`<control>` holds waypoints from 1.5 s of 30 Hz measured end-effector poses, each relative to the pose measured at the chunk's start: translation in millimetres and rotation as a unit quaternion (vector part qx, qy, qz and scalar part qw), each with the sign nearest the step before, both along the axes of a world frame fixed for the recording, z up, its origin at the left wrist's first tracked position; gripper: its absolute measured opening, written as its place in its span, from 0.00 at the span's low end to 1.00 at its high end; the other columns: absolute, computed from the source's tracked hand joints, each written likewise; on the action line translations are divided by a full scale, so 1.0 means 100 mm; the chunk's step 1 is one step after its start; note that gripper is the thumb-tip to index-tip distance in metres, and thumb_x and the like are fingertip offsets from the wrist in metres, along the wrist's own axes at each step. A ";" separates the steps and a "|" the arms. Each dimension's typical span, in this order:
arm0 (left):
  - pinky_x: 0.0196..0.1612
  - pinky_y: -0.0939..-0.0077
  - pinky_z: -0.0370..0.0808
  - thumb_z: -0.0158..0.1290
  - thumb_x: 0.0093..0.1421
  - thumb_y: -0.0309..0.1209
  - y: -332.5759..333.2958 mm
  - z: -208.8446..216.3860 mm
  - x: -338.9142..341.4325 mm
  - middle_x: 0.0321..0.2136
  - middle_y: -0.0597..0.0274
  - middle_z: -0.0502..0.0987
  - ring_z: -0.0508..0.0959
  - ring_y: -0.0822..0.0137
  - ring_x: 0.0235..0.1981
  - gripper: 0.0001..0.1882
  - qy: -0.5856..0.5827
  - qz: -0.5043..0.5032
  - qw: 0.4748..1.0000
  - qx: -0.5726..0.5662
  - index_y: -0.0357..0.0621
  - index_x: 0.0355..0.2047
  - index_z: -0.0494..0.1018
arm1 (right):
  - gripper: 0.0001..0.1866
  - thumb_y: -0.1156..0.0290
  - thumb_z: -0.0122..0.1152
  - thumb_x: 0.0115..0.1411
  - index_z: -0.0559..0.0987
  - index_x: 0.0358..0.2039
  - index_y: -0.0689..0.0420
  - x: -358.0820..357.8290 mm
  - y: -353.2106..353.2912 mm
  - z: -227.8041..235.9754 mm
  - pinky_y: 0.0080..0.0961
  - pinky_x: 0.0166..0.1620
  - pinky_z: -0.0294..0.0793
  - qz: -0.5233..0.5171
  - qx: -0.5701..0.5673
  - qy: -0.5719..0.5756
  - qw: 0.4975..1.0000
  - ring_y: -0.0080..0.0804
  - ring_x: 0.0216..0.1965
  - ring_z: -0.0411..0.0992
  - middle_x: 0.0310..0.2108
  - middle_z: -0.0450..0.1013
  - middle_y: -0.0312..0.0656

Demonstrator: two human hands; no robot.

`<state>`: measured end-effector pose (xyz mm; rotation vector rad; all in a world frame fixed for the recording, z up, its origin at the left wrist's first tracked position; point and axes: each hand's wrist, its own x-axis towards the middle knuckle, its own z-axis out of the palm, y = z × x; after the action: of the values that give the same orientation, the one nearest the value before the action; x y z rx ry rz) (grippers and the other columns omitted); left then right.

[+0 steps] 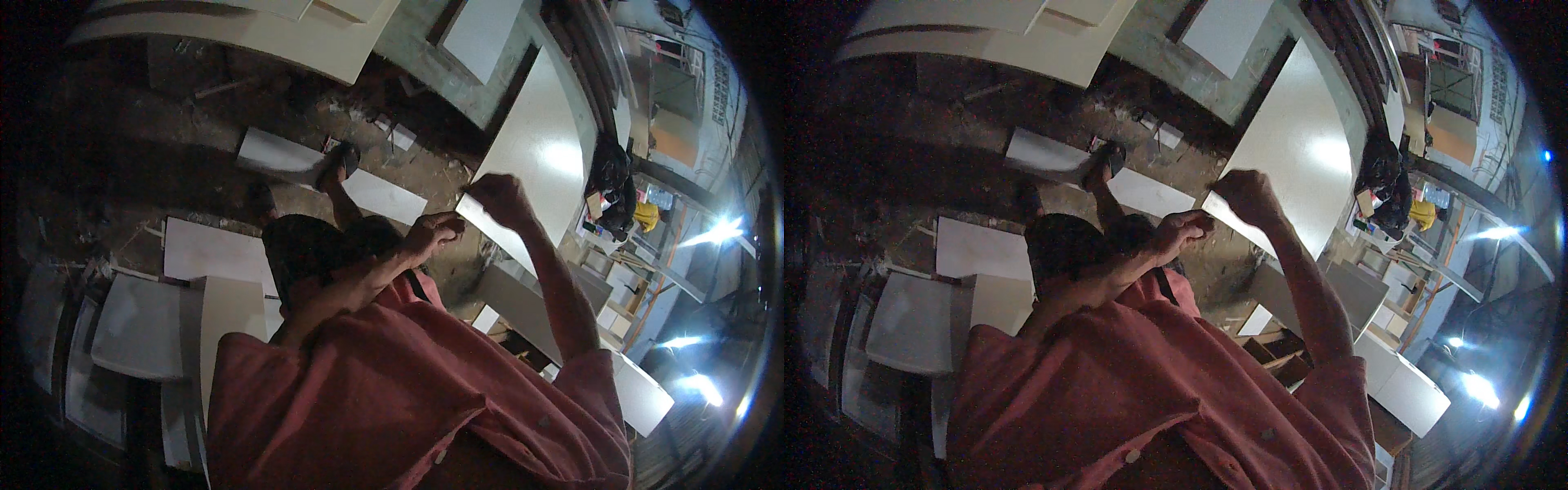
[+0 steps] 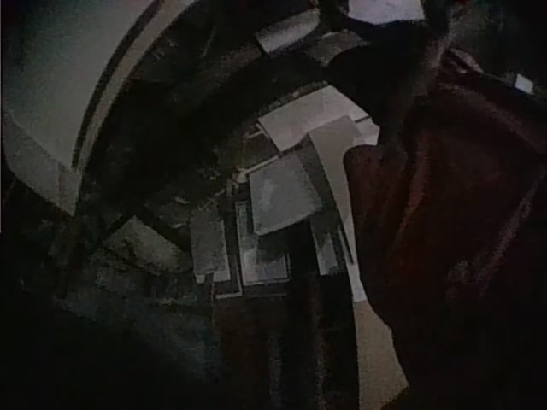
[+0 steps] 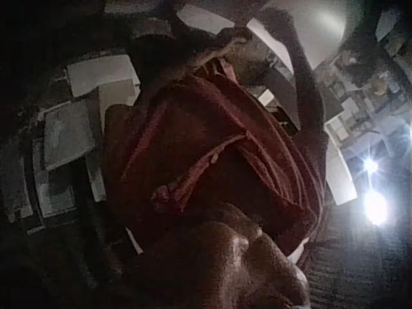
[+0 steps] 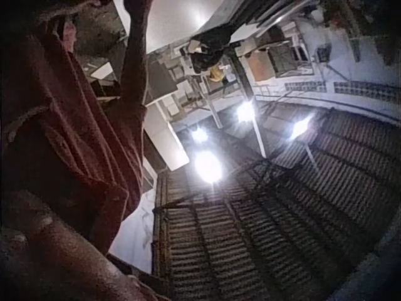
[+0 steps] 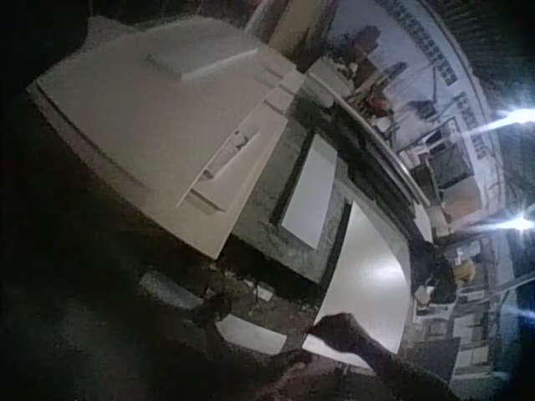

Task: The person trims the edges of white veneer panels using a utility knife, peeling away thin strips of excess material and smoothing the corners and surfaces.

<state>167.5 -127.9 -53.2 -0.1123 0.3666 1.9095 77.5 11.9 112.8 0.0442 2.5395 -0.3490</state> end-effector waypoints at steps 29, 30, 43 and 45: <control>0.72 0.52 0.36 0.41 0.66 0.52 1.82 0.65 -1.96 0.70 0.42 0.44 0.40 0.51 0.73 0.42 0.878 -0.116 0.228 -0.404 0.32 0.69 0.46 | 0.15 0.76 0.58 0.62 0.78 0.50 0.60 5.60 -1.22 -1.35 0.22 0.30 0.74 -0.876 -0.278 0.367 0.146 0.27 0.30 0.75 0.34 0.77 0.38; 0.72 0.51 0.37 0.40 0.67 0.52 2.03 0.60 -1.99 0.70 0.41 0.45 0.41 0.51 0.73 0.41 0.882 -0.092 0.217 -0.408 0.31 0.68 0.47 | 0.16 0.77 0.58 0.61 0.79 0.50 0.59 5.74 -1.19 -1.49 0.22 0.28 0.74 -0.873 -0.279 0.383 0.113 0.28 0.29 0.75 0.35 0.78 0.39; 0.70 0.54 0.48 0.41 0.67 0.50 4.33 0.52 -0.81 0.68 0.42 0.53 0.52 0.49 0.70 0.36 0.887 -0.075 0.135 -0.436 0.38 0.67 0.54 | 0.18 0.75 0.59 0.61 0.76 0.52 0.59 7.75 0.50 -1.73 0.20 0.28 0.65 -0.883 -0.237 0.399 0.075 0.24 0.25 0.66 0.30 0.71 0.34; 0.70 0.50 0.47 0.44 0.66 0.50 4.77 0.49 -0.26 0.68 0.44 0.53 0.50 0.51 0.70 0.36 0.920 -0.052 0.160 -0.355 0.41 0.67 0.56 | 0.21 0.74 0.61 0.61 0.75 0.55 0.61 7.71 1.18 -1.53 0.20 0.31 0.66 -0.864 -0.267 0.407 0.127 0.23 0.29 0.68 0.33 0.72 0.34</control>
<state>141.1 349.4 -3.7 1.7493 2.6614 0.2854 848.3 129.9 -40.3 -1.7089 -0.4625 1.2886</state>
